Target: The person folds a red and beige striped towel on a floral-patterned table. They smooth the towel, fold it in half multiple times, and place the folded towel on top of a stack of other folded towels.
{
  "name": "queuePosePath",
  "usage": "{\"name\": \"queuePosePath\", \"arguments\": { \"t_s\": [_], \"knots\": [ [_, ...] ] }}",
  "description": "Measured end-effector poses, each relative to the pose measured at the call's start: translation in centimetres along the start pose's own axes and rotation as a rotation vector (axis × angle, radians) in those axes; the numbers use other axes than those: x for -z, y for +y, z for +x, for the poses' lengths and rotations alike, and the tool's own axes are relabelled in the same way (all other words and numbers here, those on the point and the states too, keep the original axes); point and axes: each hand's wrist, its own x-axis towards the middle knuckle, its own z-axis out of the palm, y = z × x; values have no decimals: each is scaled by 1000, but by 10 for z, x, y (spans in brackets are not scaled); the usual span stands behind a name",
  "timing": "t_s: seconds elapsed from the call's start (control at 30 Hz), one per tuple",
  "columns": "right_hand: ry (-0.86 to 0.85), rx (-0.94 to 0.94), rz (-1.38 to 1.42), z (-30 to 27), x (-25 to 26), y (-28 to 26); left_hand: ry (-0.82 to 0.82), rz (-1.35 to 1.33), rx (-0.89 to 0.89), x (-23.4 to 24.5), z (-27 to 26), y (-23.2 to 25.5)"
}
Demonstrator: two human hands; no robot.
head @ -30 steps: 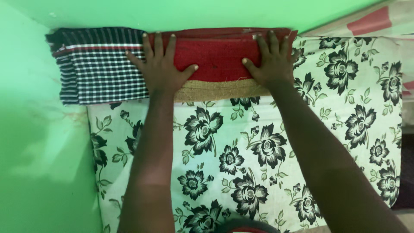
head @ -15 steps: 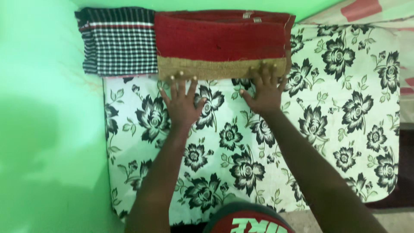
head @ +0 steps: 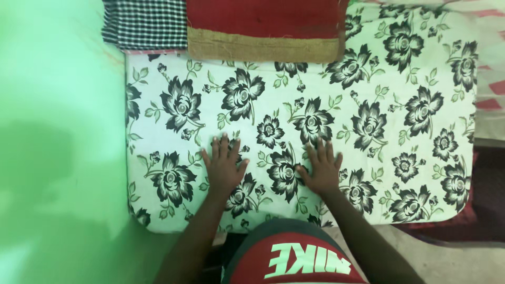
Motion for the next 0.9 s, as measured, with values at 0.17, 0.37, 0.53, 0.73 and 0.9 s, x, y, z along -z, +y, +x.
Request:
{"name": "queuePosePath", "arguments": {
  "t_s": [0.17, 0.37, 0.53, 0.73, 0.9],
  "knots": [
    [44, 9, 26, -41, 8, 11, 44, -23, 57, 14, -32, 16],
    [160, 87, 173, -65, 30, 30, 214, -84, 93, 41, -58, 47],
    [240, 207, 228, -81, 54, 32, 291, -108, 47, 42, -87, 90],
    [271, 340, 349, -104, 71, 30, 357, -177, -1, 37, -117, 132],
    [380, 373, 590, -127, 122, 35, 689, -333, -32, 171, -123, 160]
  ]
}}
